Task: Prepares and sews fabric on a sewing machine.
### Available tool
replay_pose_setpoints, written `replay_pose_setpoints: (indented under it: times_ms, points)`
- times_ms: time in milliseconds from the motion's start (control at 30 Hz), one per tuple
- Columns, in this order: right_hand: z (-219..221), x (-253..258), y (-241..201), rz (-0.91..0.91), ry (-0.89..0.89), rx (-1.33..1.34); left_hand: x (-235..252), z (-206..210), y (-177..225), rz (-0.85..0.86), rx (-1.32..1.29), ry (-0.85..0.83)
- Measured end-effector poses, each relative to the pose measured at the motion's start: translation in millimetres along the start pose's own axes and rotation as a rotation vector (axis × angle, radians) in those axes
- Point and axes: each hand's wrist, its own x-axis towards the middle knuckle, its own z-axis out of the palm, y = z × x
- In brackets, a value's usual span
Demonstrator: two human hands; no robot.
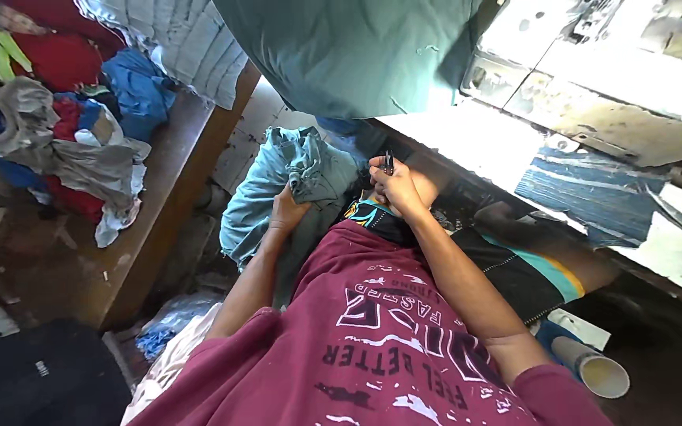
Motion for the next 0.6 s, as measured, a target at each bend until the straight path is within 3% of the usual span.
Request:
replay_pose_setpoints:
  times_ms: [100, 267, 367, 500, 600]
  points:
    - [3.1, 3.6, 1.7, -0.043, -0.046, 0.005, -2.8, -6.2, 4.3, 0.015, 0.006, -0.044]
    - [2.7, -8.3, -1.3, -0.011, -0.157, -0.115, -25.1, 65.2, 3.0, 0.135, 0.533, -0.044]
    - [-3.7, -16.8, -7.1, 0.056, -0.198, -0.18, -21.5, 74.3, 7.3, 0.119, 0.61, -0.029]
    - [-27.6, -53.9, -7.5, 0.01, -0.24, -0.13, -7.4, 33.1, 11.4, 0.149, 0.423, -0.206]
    - [-41.4, -86.5, -0.2, -0.011, -0.209, -0.056, 22.0, -24.5, 46.4, 0.187, 0.114, -0.27]
